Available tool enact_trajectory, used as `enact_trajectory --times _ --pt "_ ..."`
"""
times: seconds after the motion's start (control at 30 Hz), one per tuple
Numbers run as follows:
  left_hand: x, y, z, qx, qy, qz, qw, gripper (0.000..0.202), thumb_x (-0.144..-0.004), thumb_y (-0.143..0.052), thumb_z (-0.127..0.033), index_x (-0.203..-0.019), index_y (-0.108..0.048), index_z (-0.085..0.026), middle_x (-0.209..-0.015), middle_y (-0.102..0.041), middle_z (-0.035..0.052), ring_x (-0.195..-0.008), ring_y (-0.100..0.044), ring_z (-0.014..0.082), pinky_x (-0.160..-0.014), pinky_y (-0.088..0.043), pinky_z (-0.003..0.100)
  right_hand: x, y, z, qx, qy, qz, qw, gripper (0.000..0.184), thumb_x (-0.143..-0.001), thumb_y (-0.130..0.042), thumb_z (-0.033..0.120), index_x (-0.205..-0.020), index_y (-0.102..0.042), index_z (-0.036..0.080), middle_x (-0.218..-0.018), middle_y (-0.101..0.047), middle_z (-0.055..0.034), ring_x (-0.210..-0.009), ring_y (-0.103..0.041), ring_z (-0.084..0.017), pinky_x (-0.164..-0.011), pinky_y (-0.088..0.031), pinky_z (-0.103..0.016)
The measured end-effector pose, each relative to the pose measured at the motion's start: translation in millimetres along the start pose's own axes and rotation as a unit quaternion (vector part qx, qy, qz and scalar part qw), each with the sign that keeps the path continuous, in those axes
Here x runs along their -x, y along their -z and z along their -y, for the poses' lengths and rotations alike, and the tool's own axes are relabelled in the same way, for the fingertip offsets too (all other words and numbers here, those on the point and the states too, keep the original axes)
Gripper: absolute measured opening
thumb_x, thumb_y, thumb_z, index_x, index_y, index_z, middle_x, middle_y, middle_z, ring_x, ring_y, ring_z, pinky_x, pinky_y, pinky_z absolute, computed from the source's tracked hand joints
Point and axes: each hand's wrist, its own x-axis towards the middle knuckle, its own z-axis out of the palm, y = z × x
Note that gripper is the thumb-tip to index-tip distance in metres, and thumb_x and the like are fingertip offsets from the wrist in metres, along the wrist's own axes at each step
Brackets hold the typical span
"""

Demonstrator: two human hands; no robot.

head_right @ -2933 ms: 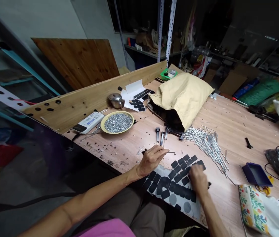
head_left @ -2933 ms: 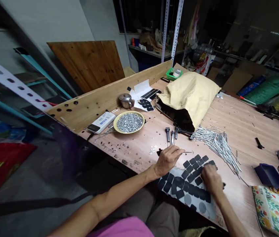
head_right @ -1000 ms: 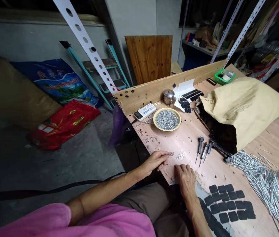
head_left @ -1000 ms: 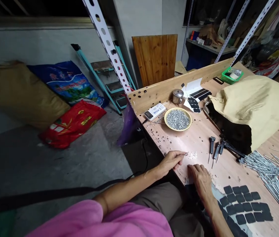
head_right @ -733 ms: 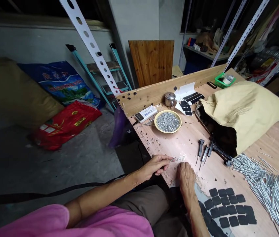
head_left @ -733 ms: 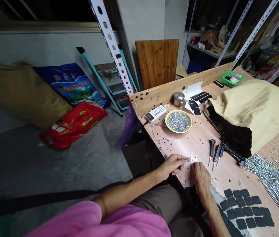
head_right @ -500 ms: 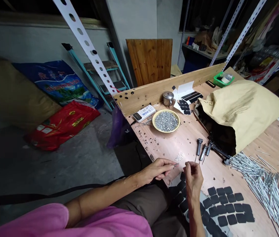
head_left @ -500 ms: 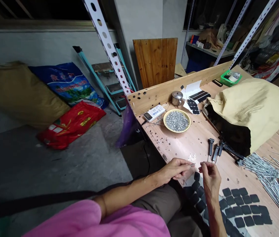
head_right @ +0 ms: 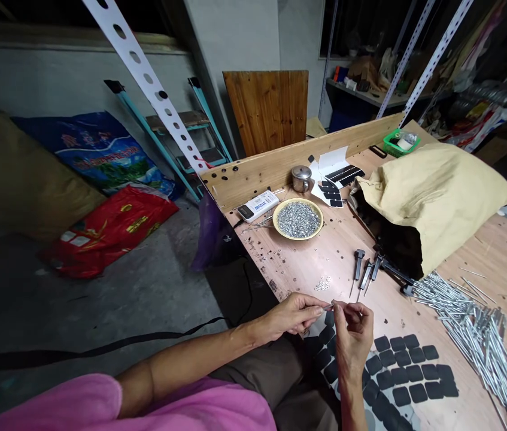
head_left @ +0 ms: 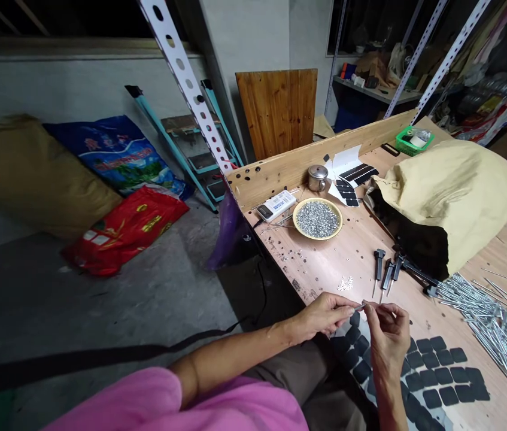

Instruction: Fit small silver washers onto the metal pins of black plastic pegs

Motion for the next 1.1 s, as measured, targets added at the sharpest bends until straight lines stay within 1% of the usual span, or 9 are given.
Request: enact_trajectory --times 0.17,0.3,0.37,0.5,0.63,0.73,0.9,1.0,1.1 --pt "0.4 -2.9 4.4 -0.063 -0.034 -0.030 0.997 0.047 -0.079 -0.059 -0.039 -0.117 -0.061 -0.012 -0.052 -0.036 -0.0078 -0.042 -0.027 0.0030 -0.040 -0.021 0.016 -1.9 11.0 -0.7 0.045 -0.010 0.041 0.998 0.032 -0.066 -0.072 0.041 -0.083 -0.056 0.019 -0.076 -0.066 -0.0023 -0.069 -0.064 -0.015 -0.066 -0.053 -0.029" --pt "-0.5 -5.7 6.0 -0.162 -0.096 -0.070 0.980 0.029 -0.080 -0.057 -0.027 -0.102 -0.070 -0.013 -0.062 -0.054 -0.0005 -0.052 -0.039 0.0060 -0.049 -0.032 0.018 -8.1 22.6 5.7 0.064 -0.102 0.138 0.983 0.035 -0.064 -0.072 0.048 -0.081 -0.065 0.018 -0.077 -0.067 -0.0046 -0.070 -0.063 -0.017 -0.066 -0.052 -0.031" --pt "-0.7 -5.8 5.4 -0.175 -0.101 -0.067 0.977 0.026 -0.079 -0.058 -0.025 -0.098 -0.072 -0.013 -0.068 -0.059 0.0016 -0.056 -0.043 0.0070 -0.052 -0.034 0.018 -10.5 27.1 9.5 0.083 -0.107 0.172 0.976 0.034 -0.065 -0.070 0.050 -0.076 -0.068 0.018 -0.074 -0.065 -0.0045 -0.067 -0.060 -0.017 -0.063 -0.051 -0.030" --pt "0.7 -2.7 2.3 -0.100 -0.023 0.000 0.995 0.040 -0.077 -0.062 -0.037 -0.107 -0.067 -0.012 -0.054 -0.044 -0.0049 -0.044 -0.030 0.0033 -0.041 -0.022 0.017 -11.8 31.8 15.5 0.107 -0.052 0.201 0.972 0.031 -0.070 -0.066 0.050 -0.070 -0.070 0.020 -0.073 -0.061 -0.0044 -0.068 -0.057 -0.016 -0.061 -0.049 -0.028" --pt "2.0 0.0 -2.1 -0.017 0.051 0.079 0.995 0.059 -0.070 -0.068 -0.048 -0.116 -0.061 -0.013 -0.053 -0.036 -0.0089 -0.039 -0.018 0.0004 -0.037 -0.009 0.016 -11.2 34.4 18.1 0.103 -0.044 0.218 0.970 0.030 -0.073 -0.063 0.049 -0.072 -0.071 0.021 -0.070 -0.062 -0.0036 -0.064 -0.057 -0.015 -0.061 -0.049 -0.027" --pt "3.2 -1.1 -6.3 -0.041 0.020 0.073 0.996 0.056 -0.070 -0.068 -0.048 -0.110 -0.064 -0.011 -0.054 -0.036 -0.0078 -0.041 -0.022 0.0009 -0.038 -0.011 0.016 -10.9 36.9 19.5 0.117 -0.013 0.223 0.968 0.029 -0.074 -0.063 0.048 -0.077 -0.072 0.022 -0.070 -0.064 -0.0041 -0.063 -0.059 -0.016 -0.058 -0.050 -0.027" --pt "3.4 -6.4 -9.4 -0.080 -0.020 0.073 0.994 0.054 -0.070 -0.065 -0.053 -0.099 -0.069 -0.008 -0.053 -0.037 -0.0069 -0.044 -0.026 0.0026 -0.040 -0.018 0.017 -7.8 40.3 25.1 0.193 0.104 0.224 0.950 0.026 -0.083 -0.054 0.042 -0.080 -0.071 0.023 -0.076 -0.067 -0.0058 -0.070 -0.064 -0.017 -0.061 -0.051 -0.026" --pt "0.7 -8.5 -5.9 -0.133 -0.078 0.037 0.987 0.047 -0.073 -0.064 -0.050 -0.089 -0.071 -0.007 -0.053 -0.042 -0.0046 -0.048 -0.032 0.0041 -0.045 -0.025 0.018 -5.0 41.5 26.8 0.224 0.148 0.218 0.938 0.026 -0.086 -0.050 0.041 -0.084 -0.069 0.024 -0.078 -0.067 -0.0053 -0.071 -0.065 -0.017 -0.062 -0.051 -0.026" --pt "-2.2 -9.6 -1.1 -0.184 -0.081 0.036 0.979 0.039 -0.080 -0.059 -0.043 -0.091 -0.072 -0.009 -0.055 -0.052 -0.0016 -0.049 -0.040 0.0060 -0.048 -0.031 0.018 -2.8 42.7 25.4 0.234 0.175 0.223 0.930 0.025 -0.089 -0.047 0.038 -0.085 -0.067 0.024 -0.078 -0.067 -0.0042 -0.072 -0.065 -0.016 -0.062 -0.051 -0.025"
